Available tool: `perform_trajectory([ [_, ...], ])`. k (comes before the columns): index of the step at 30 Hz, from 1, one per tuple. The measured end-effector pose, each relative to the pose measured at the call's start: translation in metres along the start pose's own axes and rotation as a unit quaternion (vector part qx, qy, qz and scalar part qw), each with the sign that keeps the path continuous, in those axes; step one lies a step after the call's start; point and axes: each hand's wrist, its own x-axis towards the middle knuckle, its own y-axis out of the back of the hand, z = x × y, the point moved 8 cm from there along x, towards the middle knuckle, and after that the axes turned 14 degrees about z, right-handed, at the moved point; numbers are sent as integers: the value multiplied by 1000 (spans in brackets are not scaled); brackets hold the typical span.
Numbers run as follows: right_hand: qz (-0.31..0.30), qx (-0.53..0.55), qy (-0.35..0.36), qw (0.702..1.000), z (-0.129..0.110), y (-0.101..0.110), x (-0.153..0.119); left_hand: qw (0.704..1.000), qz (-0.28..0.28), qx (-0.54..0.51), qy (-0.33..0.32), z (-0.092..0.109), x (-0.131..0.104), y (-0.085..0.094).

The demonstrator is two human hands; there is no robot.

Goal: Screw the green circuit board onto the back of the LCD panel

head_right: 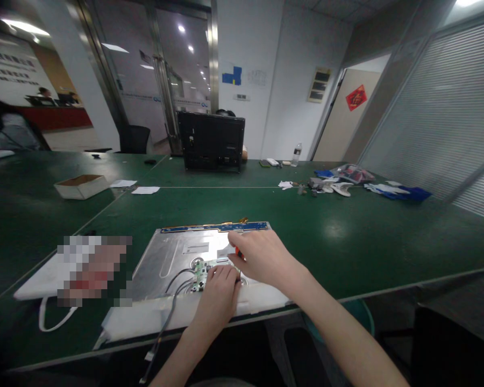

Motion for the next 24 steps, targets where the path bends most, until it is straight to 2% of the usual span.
perform_trajectory([
  [24, -17, 22, 24, 999, -5, -5, 5, 1000, -24, 14, 9, 0, 2, 1],
])
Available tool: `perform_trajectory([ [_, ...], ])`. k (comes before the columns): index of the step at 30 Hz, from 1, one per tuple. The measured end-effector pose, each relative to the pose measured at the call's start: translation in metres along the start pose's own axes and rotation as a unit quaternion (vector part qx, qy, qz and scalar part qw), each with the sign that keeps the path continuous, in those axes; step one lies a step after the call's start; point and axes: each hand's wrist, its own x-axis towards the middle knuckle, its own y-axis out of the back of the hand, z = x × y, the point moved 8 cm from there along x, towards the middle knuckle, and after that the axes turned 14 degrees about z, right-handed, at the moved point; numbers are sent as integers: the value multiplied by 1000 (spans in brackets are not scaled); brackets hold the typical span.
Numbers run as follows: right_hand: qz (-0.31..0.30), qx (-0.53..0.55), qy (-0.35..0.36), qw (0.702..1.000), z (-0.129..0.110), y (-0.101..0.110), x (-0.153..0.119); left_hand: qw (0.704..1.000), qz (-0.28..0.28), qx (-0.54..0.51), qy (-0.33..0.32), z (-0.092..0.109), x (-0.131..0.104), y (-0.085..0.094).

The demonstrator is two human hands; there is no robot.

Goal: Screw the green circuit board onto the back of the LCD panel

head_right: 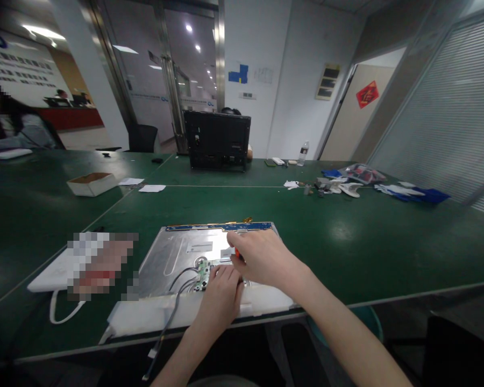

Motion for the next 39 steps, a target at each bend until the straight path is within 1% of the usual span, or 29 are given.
perform_trajectory([
  [8, 1, 41, 6, 999, 1, 3, -2, 1000, -4, 0, -8, -1, -1, -6],
  [14, 12, 35, 0, 999, 6, 3, -5, 1000, 3, 0, -13, 0, 0, -4],
  [23, 19, 48, -2, 999, 6, 3, -6, 1000, 9, -12, -8, 0, 0, -3],
  [28, 12, 65, 9, 998, 6, 3, -6, 1000, 7, -7, -7, 0, 0, -2],
  [30, 14, 57, 8, 998, 6, 3, -6, 1000, 8, -4, -5, 0, 0, -1],
  [34, 11, 23, -16, 1000, 11, 0, -4, 1000, 9, 1, -5, 0, 0, -1],
  [39, 10, 37, -12, 999, 9, 0, -5, 1000, 10, 0, -12, 1, 1, 0],
])
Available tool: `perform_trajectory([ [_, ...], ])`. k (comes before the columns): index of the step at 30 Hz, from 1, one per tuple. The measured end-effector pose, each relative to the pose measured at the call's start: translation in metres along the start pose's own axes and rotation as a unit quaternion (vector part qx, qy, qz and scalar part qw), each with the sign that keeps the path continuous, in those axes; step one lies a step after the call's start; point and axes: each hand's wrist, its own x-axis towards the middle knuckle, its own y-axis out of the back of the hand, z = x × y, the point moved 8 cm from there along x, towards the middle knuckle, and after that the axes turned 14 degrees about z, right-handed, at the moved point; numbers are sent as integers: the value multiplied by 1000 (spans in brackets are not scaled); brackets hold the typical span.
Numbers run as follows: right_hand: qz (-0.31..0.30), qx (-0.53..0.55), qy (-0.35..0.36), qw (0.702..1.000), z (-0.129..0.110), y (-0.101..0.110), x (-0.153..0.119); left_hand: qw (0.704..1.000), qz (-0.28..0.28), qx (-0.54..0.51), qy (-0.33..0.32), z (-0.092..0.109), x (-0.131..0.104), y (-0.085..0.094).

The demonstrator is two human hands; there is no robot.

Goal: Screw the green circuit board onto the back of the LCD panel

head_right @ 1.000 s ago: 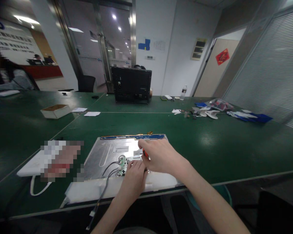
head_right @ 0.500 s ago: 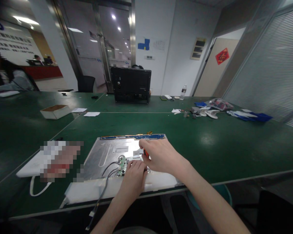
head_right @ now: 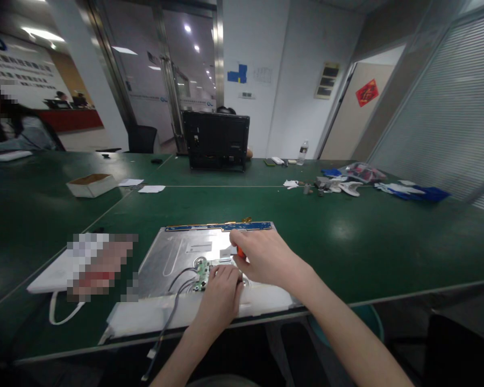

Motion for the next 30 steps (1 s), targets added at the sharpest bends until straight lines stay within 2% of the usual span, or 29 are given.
perform_trajectory([
  [8, 3, 14, 16, 1000, -4, 4, -1, 1000, -2, -10, 1, -1, -1, -3],
  [21, -6, 13, 0, 1000, -3, 3, -2, 1000, 7, -15, -5, 0, -1, -2],
  [30, 21, 10, -4, 1000, 4, 5, -3, 1000, -1, -13, -3, 0, 0, 0],
])
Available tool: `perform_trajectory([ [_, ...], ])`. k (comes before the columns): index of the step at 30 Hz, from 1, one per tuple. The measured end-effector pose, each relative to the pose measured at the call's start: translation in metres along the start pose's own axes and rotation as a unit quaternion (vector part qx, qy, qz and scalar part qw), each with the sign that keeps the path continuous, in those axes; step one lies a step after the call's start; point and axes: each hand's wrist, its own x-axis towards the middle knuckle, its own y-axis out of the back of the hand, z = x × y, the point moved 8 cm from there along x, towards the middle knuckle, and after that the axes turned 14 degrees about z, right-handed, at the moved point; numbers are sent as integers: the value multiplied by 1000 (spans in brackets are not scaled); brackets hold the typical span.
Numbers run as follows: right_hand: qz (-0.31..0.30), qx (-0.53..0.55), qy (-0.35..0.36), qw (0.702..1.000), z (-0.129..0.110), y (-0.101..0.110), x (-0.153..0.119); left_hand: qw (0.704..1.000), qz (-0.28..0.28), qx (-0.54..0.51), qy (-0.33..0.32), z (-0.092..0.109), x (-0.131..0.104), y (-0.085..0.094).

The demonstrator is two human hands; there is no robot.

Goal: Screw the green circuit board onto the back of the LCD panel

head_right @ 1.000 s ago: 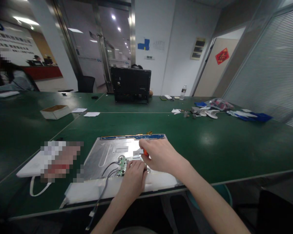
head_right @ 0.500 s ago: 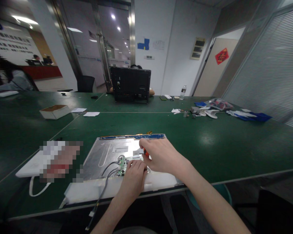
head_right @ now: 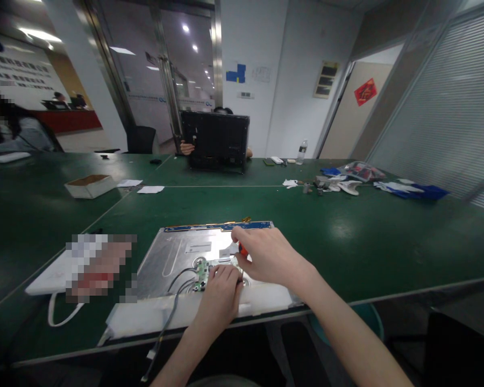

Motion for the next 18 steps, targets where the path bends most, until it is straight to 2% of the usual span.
perform_trajectory([
  [8, 27, 10, -46, 999, 15, 14, -14, 1000, -2, -21, 6, 1, 0, 4],
  [18, 52, 19, -86, 995, 32, 14, -37, 1000, -5, -8, 4, 2, 0, 3],
])
